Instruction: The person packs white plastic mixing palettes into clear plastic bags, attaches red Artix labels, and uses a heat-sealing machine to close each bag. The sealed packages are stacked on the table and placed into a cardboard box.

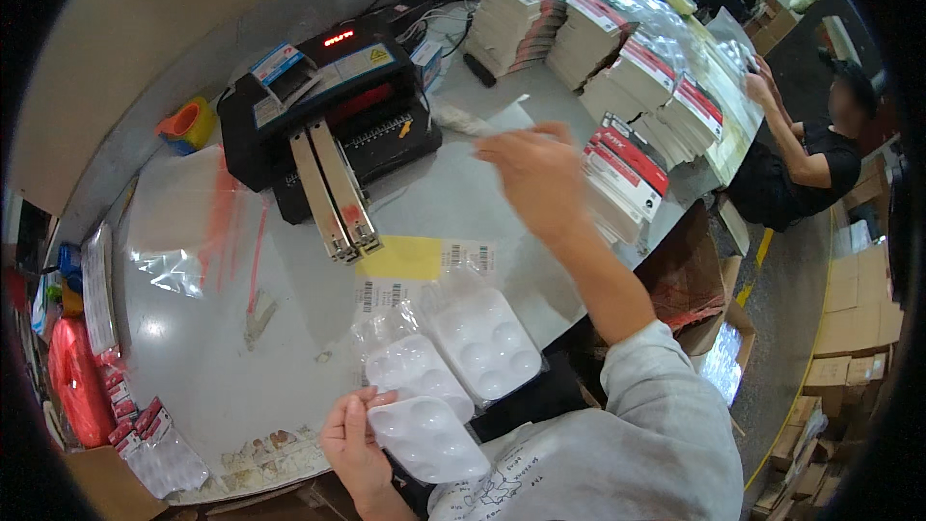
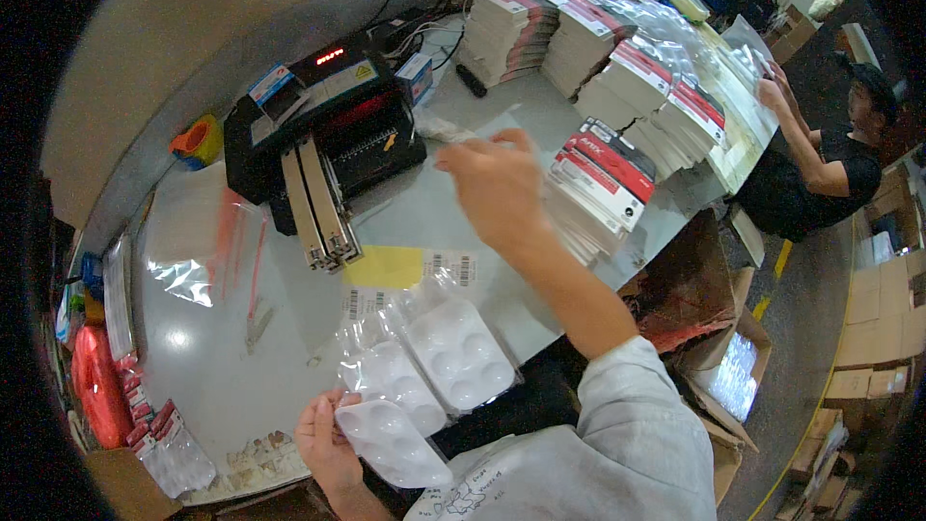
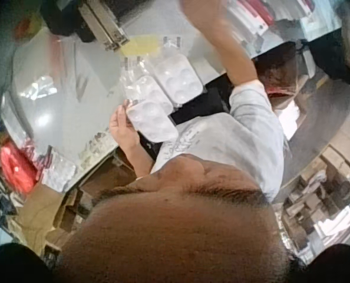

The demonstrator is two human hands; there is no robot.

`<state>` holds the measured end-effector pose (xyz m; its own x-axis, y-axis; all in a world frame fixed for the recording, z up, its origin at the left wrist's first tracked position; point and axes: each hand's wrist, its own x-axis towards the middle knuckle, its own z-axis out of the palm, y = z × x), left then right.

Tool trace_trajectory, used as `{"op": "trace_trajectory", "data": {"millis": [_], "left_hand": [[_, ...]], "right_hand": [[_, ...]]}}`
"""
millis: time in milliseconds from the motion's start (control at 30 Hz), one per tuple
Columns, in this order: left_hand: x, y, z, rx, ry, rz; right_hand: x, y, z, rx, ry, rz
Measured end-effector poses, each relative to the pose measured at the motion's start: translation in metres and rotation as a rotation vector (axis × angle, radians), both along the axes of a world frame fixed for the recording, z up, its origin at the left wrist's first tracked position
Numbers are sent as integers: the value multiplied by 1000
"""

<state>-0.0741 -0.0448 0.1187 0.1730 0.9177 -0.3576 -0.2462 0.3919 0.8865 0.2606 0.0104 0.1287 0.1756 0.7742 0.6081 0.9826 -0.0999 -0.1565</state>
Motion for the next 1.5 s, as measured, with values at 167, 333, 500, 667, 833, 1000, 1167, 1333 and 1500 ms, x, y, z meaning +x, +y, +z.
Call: {"op": "trace_trajectory", "data": {"millis": [167,333,500,667,833,1000,1167,1333,1500], "left_hand": [[9,4,5,51,122,17],[31,8,9,67,137,-38],[39,14,7,20,137,-125],[38,16,5,45,146,-284],[33,17,7,52,252,-329],[28,22,4,99,155,-202],[36,24,2,180,223,-222],[37,21,1,185,241,-206],[35,20,2,238,369,-229]], "right_hand": [[56,-76,43,107,104,-363],[85,-88,13,-38,49,-405],[57,-88,27,-73,-94,-588],[-43,-75,64,169,748,-68],[-108,-32,48,-517,830,461],[-115,-19,33,-547,864,393],[-111,-19,33,-598,883,336],[-110,-15,28,-556,928,473],[-107,-13,28,-559,830,561]]}}
